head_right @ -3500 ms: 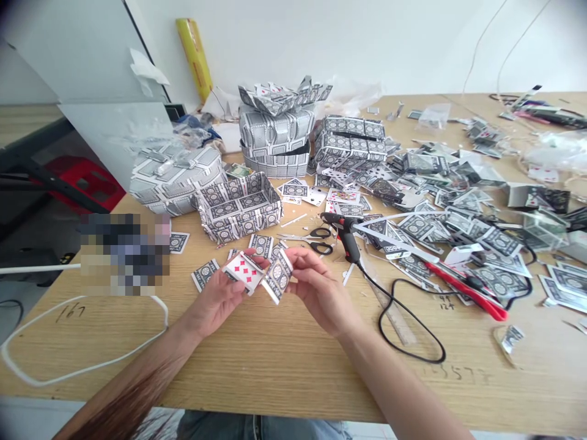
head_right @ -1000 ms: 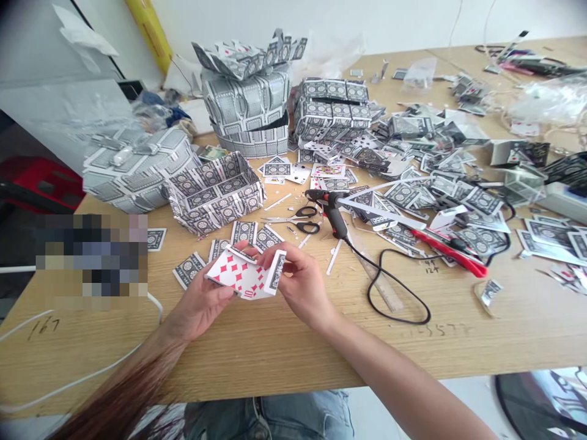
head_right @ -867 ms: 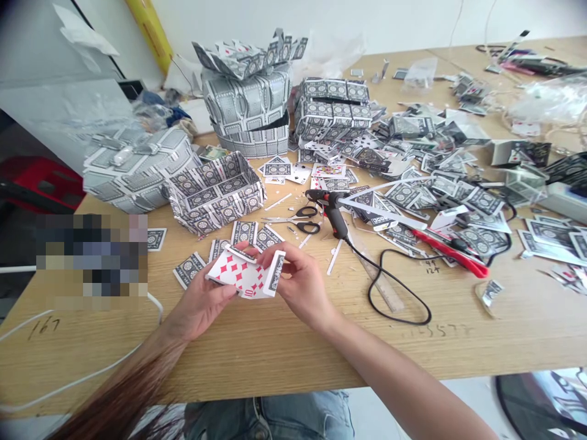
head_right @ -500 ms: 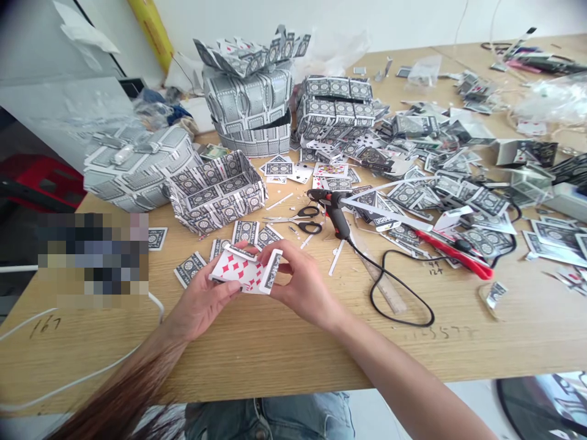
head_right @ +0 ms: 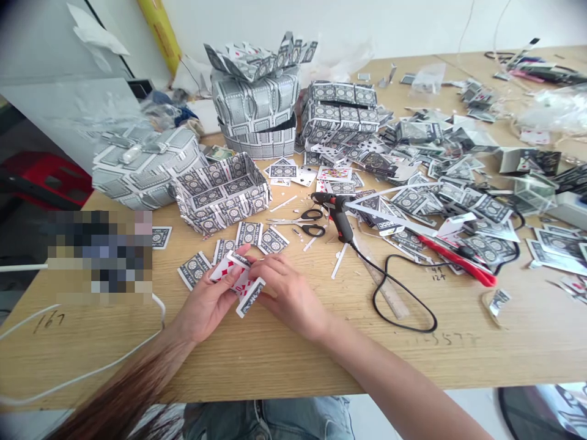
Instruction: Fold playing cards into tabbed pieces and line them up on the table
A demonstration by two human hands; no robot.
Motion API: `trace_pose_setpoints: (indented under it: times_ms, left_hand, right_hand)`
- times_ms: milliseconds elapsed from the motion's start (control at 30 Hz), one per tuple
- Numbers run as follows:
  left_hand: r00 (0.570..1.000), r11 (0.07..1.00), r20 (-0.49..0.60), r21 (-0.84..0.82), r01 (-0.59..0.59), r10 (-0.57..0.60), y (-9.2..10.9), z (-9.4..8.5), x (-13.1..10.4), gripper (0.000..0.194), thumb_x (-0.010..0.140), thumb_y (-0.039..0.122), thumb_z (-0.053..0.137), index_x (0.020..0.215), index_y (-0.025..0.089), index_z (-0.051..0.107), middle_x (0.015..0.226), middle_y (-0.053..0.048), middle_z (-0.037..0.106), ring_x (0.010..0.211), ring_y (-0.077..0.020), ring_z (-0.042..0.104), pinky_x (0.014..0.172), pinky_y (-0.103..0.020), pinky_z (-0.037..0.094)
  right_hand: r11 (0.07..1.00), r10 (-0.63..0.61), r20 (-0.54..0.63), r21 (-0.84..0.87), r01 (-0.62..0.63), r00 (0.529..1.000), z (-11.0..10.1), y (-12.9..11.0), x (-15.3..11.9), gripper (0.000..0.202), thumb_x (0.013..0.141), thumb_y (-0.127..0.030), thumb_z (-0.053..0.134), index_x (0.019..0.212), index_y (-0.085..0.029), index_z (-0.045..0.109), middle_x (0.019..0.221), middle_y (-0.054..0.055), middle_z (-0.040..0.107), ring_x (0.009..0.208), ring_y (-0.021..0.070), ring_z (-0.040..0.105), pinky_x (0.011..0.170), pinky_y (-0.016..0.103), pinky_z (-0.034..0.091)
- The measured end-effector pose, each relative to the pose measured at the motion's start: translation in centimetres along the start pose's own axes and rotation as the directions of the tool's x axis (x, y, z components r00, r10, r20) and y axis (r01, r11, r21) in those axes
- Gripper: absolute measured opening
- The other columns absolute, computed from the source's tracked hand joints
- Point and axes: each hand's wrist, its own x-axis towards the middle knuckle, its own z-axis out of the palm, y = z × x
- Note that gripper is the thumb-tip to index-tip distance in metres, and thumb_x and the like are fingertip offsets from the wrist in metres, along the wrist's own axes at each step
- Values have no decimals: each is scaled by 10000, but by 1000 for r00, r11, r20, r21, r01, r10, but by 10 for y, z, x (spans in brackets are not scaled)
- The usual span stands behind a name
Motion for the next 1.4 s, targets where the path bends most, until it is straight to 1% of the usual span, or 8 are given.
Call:
trace_pose_setpoints:
  times_ms: [233,333,500,667,800,900,1167,1400]
  left_hand:
    - [977,986,-152,100,-134,148,-6,-2,4,250,733,314,757,934,172,714,846,-14,724,773,-146,656,734,-250,515]
    - [968,965,-113,169,-202,223,-7,-5,5,223,790,339,696,945,179,684,985,-40,718,903,-184,658,830,-290,500]
    - [952,901,-96,363,-239,291,-11,-5,2,241,830,374,638,994,201,670,953,-31,709,834,-185,650,751,-276,492]
    - [926,791,103,492,-364,362,-10,0,-6,282,884,391,556,1081,229,677,1091,-50,664,1061,-229,584,932,-313,437]
    - [919,802,232,451,-392,318,-10,-3,-10,601,833,645,459,1235,231,627,1218,-94,590,1200,-297,470,960,-343,422]
    - [933,865,264,374,-333,245,-13,-6,-11,771,804,749,317,1337,240,540,1288,-102,531,1100,-279,509,741,-287,483]
    - [972,890,178,401,-216,156,-11,-3,-9,461,925,460,434,1352,304,509,1321,-64,460,1017,-223,556,609,-232,490]
    - [957,822,150,492,-289,247,-8,0,-8,406,900,400,519,1287,294,582,1257,-63,480,1208,-252,458,924,-273,481]
  right_hand:
    - [999,23,58,29,-24,998,2,-7,-2,422,803,-318,710,1173,-246,521,1223,106,571,1167,266,501,951,427,440]
    - [982,182,14,56,-183,983,5,-13,-4,506,756,-430,741,1173,-245,520,1138,102,557,931,221,559,768,351,496]
    - [782,413,146,450,-432,899,19,-22,-5,414,865,-435,620,1200,-271,440,947,22,568,705,133,533,611,258,461]
    - [565,453,148,715,-412,879,32,-25,-6,287,914,-423,559,1073,-263,381,939,13,563,768,127,532,625,241,443]
    - [582,427,135,716,-386,894,31,-25,-7,262,945,-458,484,1065,-255,371,837,-8,532,710,127,508,636,264,442]
    - [631,410,125,677,-380,904,29,-26,-6,250,974,-460,410,1102,-247,376,760,-27,507,681,130,511,670,282,454]
    - [593,449,133,695,-406,884,28,-27,-4,226,979,-450,395,1098,-259,377,804,-24,515,689,124,517,653,262,472]
    - [500,497,155,753,-428,854,25,-25,-4,227,955,-457,454,1037,-260,377,814,-36,507,651,106,472,591,225,426]
